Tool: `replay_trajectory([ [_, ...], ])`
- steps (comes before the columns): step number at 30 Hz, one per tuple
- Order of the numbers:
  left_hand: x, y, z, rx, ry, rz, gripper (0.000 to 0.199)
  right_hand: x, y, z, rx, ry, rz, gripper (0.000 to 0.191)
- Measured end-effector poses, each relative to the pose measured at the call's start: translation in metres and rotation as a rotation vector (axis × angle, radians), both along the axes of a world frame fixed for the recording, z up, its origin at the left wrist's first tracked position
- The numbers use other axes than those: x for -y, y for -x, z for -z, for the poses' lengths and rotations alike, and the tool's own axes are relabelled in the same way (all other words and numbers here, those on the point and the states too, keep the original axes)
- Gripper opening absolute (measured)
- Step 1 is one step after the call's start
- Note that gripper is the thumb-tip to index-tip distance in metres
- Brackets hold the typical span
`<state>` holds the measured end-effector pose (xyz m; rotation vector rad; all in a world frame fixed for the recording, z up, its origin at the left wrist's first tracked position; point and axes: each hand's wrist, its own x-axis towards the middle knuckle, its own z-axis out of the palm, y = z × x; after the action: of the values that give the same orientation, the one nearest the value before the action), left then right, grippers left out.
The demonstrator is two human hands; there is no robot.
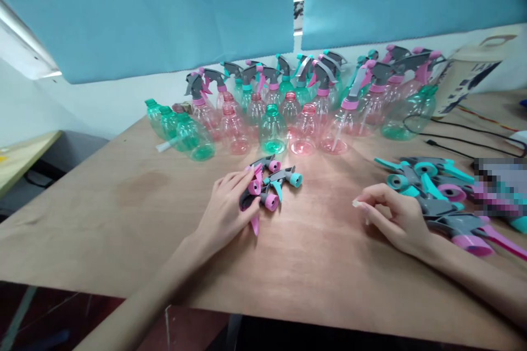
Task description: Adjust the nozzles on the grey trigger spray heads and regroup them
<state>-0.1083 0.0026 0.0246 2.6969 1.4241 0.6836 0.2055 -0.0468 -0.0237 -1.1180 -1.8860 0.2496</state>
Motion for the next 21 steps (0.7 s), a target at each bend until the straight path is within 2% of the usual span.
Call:
replay_trajectory([
  [6,0.013,-0.008,-0.012,0.114,-0.043,0.027,0.039,0.002,-0.002,-0.009,0.074,-0.069,-0.004,0.008],
  [8,0.015,-0.016,-0.013,0.136,-0.059,0.056,0.033,0.005,-0.004,-0.016,0.108,-0.078,0.007,0.009],
  [11,0.016,-0.036,-0.014,0.149,-0.066,0.142,0.027,0.015,-0.013,-0.027,0.185,-0.01,0.048,0.012],
  [15,0.016,-0.068,-0.014,0.117,-0.035,0.283,0.022,0.032,-0.045,-0.033,0.274,0.075,0.151,0.015],
  [19,0.017,-0.096,-0.011,0.032,0.039,0.327,0.02,0.045,-0.087,-0.029,0.367,0.071,0.27,0.018],
  [21,0.018,-0.109,-0.009,0.017,0.071,0.357,0.02,0.05,-0.102,-0.026,0.419,0.083,0.288,0.026],
])
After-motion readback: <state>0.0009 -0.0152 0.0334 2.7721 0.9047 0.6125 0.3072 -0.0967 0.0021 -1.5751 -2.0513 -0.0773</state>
